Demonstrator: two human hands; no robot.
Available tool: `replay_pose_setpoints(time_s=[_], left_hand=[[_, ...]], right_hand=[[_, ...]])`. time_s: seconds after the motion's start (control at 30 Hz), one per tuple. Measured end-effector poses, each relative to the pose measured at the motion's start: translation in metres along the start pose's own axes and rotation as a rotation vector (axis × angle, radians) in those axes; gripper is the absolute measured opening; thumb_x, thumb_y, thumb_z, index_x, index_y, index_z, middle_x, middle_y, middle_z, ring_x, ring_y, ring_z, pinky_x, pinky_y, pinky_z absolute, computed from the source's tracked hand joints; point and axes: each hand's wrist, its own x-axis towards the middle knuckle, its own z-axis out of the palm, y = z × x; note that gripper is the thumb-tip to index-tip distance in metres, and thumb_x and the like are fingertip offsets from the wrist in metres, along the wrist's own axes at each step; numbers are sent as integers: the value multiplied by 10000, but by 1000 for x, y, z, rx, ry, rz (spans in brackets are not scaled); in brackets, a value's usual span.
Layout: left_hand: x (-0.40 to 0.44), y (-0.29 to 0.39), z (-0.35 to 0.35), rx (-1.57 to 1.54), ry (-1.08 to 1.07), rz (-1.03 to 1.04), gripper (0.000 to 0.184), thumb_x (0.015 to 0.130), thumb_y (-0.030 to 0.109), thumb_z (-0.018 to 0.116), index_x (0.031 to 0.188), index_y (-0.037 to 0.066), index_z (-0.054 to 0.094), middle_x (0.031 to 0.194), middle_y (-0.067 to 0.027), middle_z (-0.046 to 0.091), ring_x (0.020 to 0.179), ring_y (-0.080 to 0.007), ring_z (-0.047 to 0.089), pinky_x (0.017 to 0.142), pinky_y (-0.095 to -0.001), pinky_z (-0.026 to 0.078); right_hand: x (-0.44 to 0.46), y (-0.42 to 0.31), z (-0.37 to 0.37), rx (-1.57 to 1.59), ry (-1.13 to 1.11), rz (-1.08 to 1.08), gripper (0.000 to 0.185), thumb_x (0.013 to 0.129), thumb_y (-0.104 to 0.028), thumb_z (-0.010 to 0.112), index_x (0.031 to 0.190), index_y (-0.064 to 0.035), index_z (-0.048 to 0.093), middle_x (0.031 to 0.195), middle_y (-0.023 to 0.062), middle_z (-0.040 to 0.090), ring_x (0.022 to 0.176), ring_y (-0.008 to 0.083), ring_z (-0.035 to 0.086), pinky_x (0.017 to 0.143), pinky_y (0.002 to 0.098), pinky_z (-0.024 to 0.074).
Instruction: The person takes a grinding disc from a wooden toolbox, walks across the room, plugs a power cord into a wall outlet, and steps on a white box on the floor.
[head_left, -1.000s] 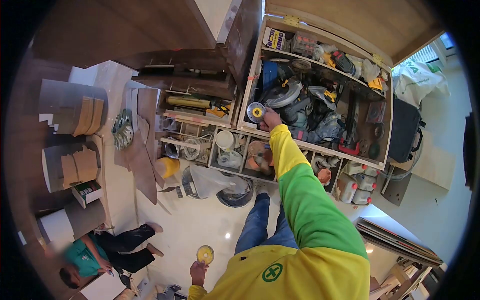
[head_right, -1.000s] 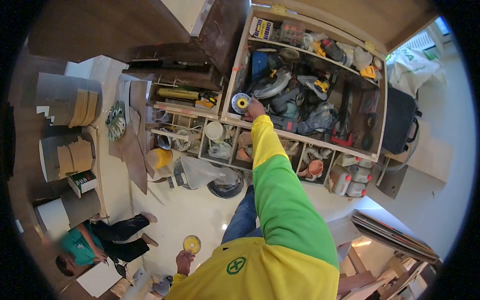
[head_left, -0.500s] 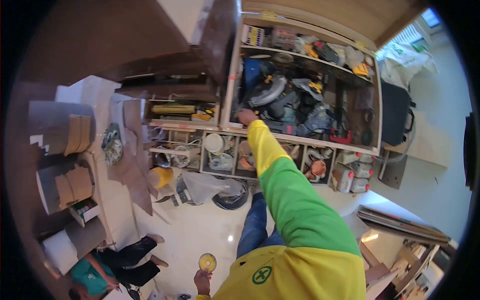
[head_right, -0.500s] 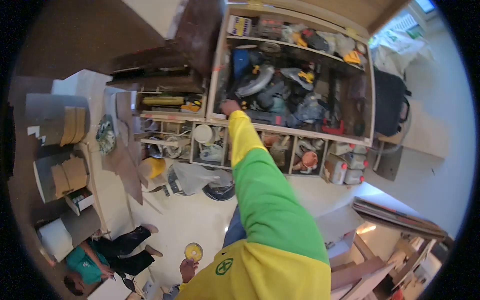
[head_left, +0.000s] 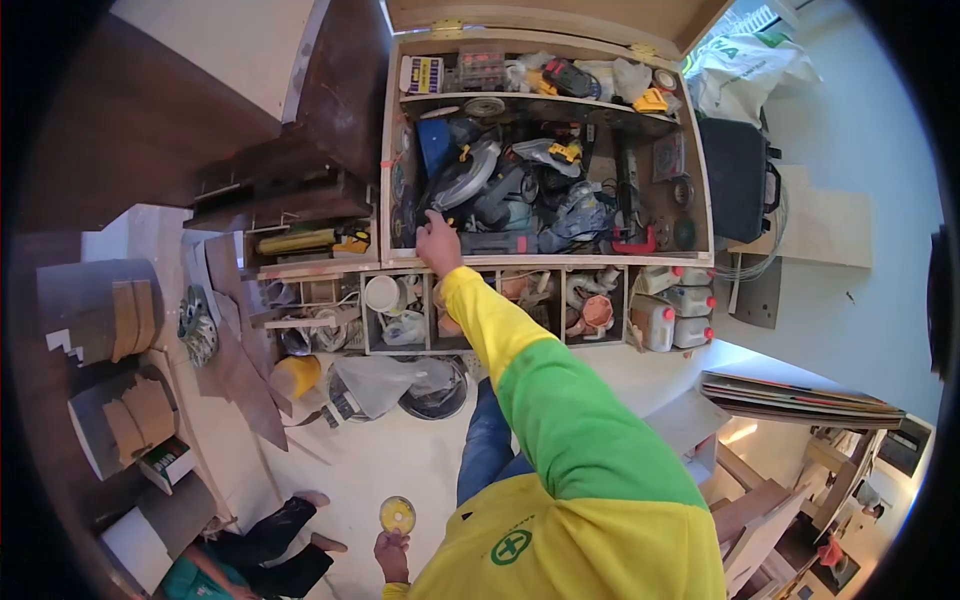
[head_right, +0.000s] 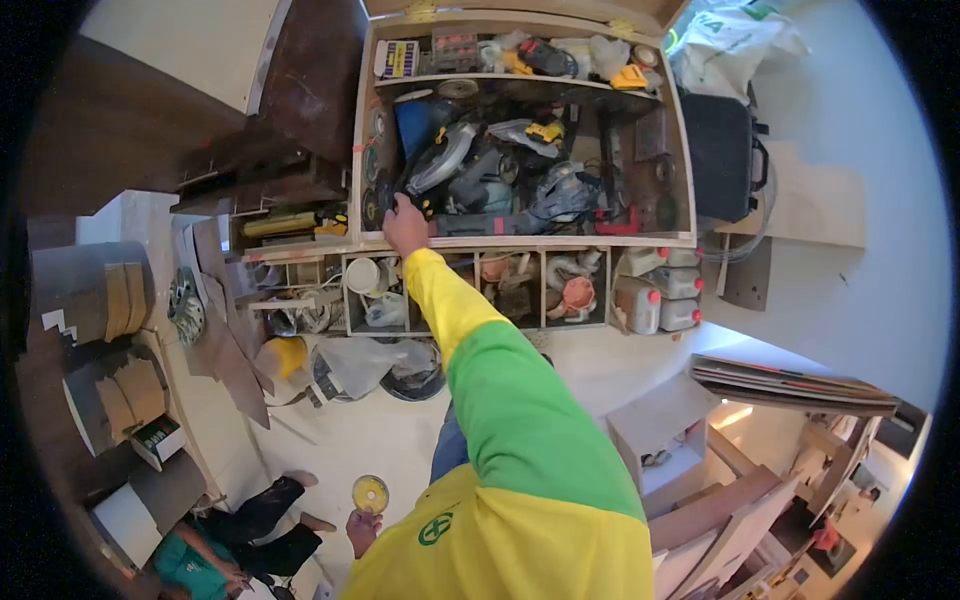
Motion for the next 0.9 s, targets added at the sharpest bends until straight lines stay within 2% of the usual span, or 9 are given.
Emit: replay_pose_setpoints(time_s=[0.1,0.3,0.5,0.57,0.63,0.7,0.77,0.83,0.9], left_hand=[[-5,6,17,57,-22,36,159,935,163,575,815,68,531,765,-49,640,653,-126,612,567,-237,453],[-21,22,59,158,-16,89,151,934,157,569,827,55,540,755,-53,632,645,-126,605,559,-242,456],[-26,32,97,200,-89,202,85,870,76,606,847,42,531,708,-35,587,583,-112,547,525,-239,447],[-33,43,118,265,-89,288,91,847,50,614,860,38,525,705,-32,573,570,-108,530,515,-239,443],[-44,59,143,257,-65,357,134,822,17,613,908,31,512,764,-49,565,598,-113,531,543,-254,480],[-65,80,171,206,-86,368,146,829,29,611,932,30,507,806,-59,564,638,-126,551,579,-272,508],[-88,97,197,154,-107,374,161,836,42,608,956,29,502,849,-70,563,678,-139,571,614,-289,536],[-106,111,219,32,-217,352,186,855,71,593,1009,31,497,921,-85,576,754,-181,610,698,-347,566],[-120,119,238,-46,-284,338,201,863,76,586,1034,27,492,945,-97,585,787,-201,622,718,-365,566]], right_hand=[[-29,23,-77,-234,213,-266,396,818,-187,600,1182,-36,566,1003,172,657,964,373,594,846,466,460],[-87,82,-202,-479,471,-549,419,784,-156,621,1183,-45,562,993,165,626,902,364,578,820,475,430],[-170,151,-245,-248,-201,72,316,817,-185,571,1100,-49,608,961,207,642,935,361,610,800,433,481],[-195,160,-249,-171,-479,139,328,814,-260,585,1069,-57,625,933,220,651,920,363,623,819,423,490],[-217,159,-242,-215,-663,9,439,808,-348,616,1133,-52,616,1021,213,653,981,360,615,860,410,481],[-235,120,-255,-104,-969,48,571,813,-425,627,1234,-43,567,1074,199,644,1010,345,608,874,404,472],[-254,120,-236,12,-1079,-144,660,822,-450,639,1313,-32,501,1095,163,635,1008,320,599,892,393,460],[-274,104,-230,207,-1144,-49,677,772,-462,690,1283,-50,525,993,123,657,902,236,627,688,370,518],[-274,80,-246,270,-1304,48,638,787,-438,686,1274,-58,526,960,106,656,855,214,632,652,363,516]])
